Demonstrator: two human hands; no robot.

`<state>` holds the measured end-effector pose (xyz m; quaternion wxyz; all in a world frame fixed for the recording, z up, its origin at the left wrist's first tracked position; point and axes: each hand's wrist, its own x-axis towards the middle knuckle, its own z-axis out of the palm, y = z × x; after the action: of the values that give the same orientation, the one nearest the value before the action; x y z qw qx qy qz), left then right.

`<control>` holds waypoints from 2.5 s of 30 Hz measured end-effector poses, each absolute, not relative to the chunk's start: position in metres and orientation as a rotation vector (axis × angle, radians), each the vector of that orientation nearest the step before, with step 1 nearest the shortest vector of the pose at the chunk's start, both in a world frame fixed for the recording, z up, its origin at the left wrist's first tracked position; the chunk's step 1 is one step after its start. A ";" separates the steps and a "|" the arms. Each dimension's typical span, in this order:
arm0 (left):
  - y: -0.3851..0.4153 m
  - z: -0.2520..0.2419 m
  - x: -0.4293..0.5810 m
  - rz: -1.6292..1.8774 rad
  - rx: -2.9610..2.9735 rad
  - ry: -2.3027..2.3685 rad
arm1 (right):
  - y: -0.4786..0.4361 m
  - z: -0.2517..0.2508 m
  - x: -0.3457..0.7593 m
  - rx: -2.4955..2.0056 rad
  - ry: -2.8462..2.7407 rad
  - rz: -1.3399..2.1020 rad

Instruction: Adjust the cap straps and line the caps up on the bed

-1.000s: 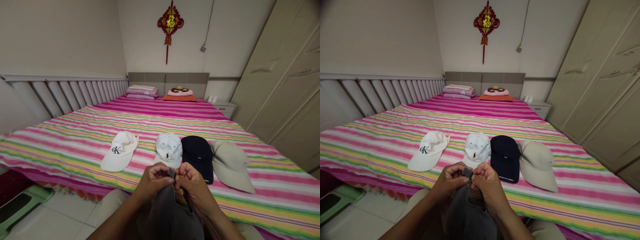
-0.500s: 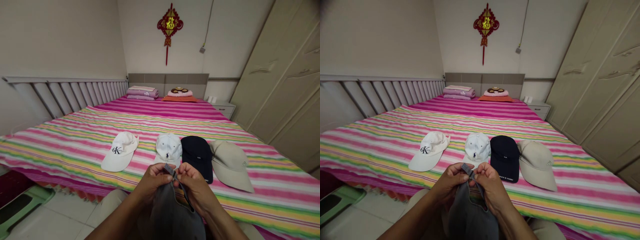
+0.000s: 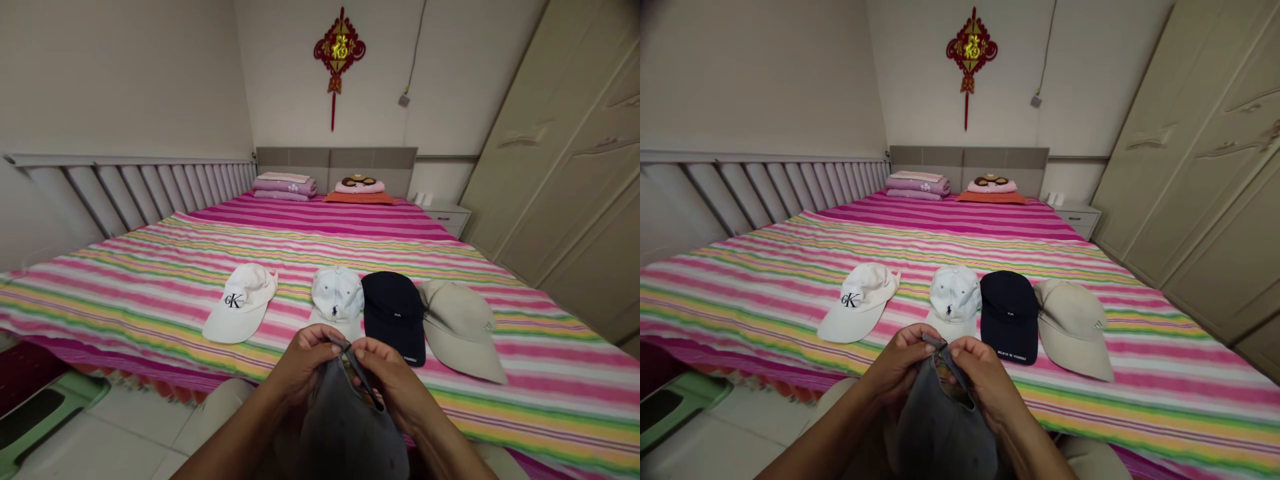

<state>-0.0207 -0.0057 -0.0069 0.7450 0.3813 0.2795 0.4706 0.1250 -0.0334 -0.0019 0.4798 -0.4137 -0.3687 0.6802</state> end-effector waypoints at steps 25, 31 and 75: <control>-0.004 -0.014 -0.025 1.014 0.808 0.548 | -0.033 -0.013 0.114 -0.971 -0.935 1.516; -0.005 -0.013 -0.025 0.992 0.860 0.582 | -0.033 -0.011 0.113 -0.984 -0.936 1.504; -0.005 -0.006 -0.021 0.814 0.866 0.536 | -0.029 0.006 0.131 -0.943 -1.234 1.549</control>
<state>-0.0208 -0.0051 -0.0064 0.7949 0.4029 0.2496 0.3789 0.1309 -0.0285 0.0057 0.4565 -0.3826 -0.5007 0.6281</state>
